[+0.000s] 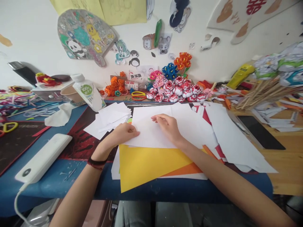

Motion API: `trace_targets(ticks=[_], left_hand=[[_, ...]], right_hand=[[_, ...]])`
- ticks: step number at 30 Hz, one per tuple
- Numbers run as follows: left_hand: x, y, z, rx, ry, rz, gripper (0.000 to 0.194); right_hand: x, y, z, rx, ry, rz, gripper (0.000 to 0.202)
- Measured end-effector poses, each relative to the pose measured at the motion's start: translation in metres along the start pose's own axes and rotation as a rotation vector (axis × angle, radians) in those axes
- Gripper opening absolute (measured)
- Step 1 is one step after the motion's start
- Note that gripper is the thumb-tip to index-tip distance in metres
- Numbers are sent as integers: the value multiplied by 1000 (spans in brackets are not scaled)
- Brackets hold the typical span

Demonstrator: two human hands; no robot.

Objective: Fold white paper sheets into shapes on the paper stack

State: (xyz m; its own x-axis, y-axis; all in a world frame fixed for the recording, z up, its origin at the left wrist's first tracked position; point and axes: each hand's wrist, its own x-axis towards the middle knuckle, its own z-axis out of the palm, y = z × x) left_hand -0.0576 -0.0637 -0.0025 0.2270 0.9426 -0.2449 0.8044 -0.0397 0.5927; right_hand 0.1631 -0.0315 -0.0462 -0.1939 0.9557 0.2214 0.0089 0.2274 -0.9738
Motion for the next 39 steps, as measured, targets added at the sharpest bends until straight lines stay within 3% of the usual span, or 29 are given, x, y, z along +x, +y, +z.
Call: trace_targets(ticks=[4, 8, 15, 22, 27, 33, 39], left_hand=[[6, 5, -4, -112, -161, -12, 38], [29, 19, -1, -182, -175, 13, 31], [56, 29, 6, -129, -102, -5, 24], [71, 35, -3, -195, -288, 30, 32], [102, 47, 5, -205, -285, 93, 38], [119, 55, 10, -155, -261, 12, 47], [131, 62, 6, -239, -249, -31, 25]], right_hand=[[6, 2, -8, -133, 95, 108, 28], [8, 3, -11, -56, 124, 120, 29], [16, 3, -20, 139, 103, 188, 26], [32, 7, -39, 418, -9, 364, 19], [33, 6, -43, 494, -54, 412, 19], [35, 4, -44, 556, -35, 477, 15], [36, 6, -46, 573, -68, 461, 16]])
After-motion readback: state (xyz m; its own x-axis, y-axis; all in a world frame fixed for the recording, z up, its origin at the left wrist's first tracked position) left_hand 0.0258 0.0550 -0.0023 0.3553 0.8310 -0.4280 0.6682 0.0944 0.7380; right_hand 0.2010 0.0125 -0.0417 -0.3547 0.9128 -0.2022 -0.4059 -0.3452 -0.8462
